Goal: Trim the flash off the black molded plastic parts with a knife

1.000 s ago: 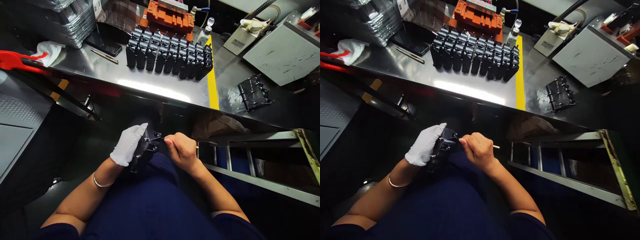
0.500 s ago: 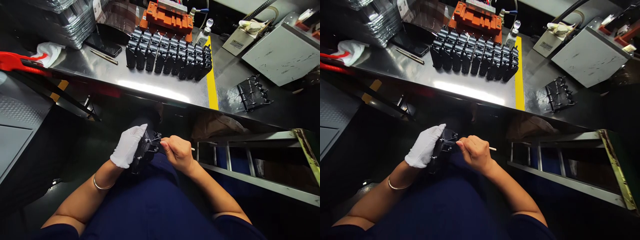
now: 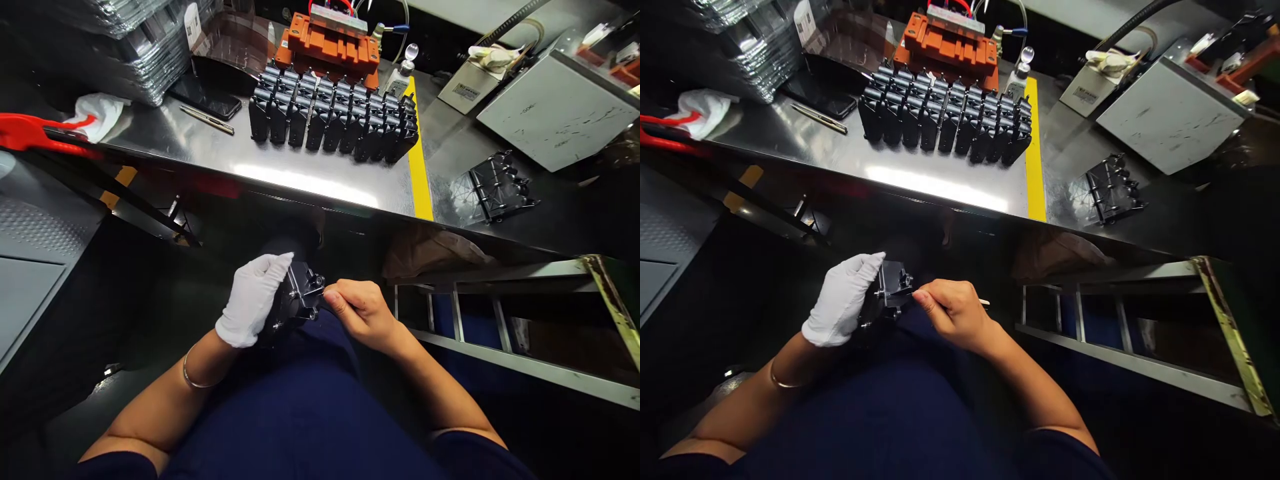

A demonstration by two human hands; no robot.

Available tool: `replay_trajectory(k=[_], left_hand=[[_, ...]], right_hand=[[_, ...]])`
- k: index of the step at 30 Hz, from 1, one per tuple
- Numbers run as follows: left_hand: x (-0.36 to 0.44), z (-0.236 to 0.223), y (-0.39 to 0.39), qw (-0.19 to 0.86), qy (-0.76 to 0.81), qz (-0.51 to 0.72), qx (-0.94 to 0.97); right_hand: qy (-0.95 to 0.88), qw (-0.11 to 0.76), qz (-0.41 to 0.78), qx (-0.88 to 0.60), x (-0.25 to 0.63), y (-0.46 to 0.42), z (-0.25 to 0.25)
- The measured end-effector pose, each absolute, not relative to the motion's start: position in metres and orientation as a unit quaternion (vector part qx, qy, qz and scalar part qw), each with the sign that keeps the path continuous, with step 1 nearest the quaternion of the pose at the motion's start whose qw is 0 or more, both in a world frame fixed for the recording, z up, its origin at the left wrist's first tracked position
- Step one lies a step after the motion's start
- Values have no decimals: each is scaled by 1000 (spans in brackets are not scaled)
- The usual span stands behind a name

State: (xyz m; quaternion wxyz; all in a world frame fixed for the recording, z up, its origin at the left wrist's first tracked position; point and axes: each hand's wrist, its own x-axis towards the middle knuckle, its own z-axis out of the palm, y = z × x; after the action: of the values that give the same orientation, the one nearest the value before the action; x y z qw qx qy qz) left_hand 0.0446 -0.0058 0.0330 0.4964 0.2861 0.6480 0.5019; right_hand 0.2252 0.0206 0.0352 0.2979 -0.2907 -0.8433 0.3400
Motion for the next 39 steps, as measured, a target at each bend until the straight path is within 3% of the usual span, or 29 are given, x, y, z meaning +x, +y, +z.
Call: replay_trajectory(k=[7, 10, 13, 18, 22, 27, 30, 36, 39], left_hand=[[49, 31, -15, 468, 644, 512, 322], [49, 31, -16, 454, 642, 524, 328], [49, 31, -15, 441, 646, 533, 323], [50, 31, -17, 443, 648, 528, 326], [50, 29, -19, 450, 643, 528, 326], [53, 21, -9, 415, 640, 595, 253], [59, 21, -2, 438, 603, 636, 199], [55, 50, -15, 633, 432, 615, 183], [43, 56, -23, 607, 467, 608, 209]], right_hand=[[-822, 222, 473, -227, 238, 22, 42], [-803, 253, 518, -152, 242, 22, 42], [-836, 310, 413, -182, 239, 19, 40], [-909, 288, 191, -231, 230, 15, 32], [-912, 302, 180, -211, 230, 14, 28], [-832, 420, 200, -302, 213, -1, 12], [-768, 447, 262, -376, 200, -10, -4], [-459, 497, 604, -421, 213, 4, -8], [-355, 520, 662, -406, 226, 13, -2]])
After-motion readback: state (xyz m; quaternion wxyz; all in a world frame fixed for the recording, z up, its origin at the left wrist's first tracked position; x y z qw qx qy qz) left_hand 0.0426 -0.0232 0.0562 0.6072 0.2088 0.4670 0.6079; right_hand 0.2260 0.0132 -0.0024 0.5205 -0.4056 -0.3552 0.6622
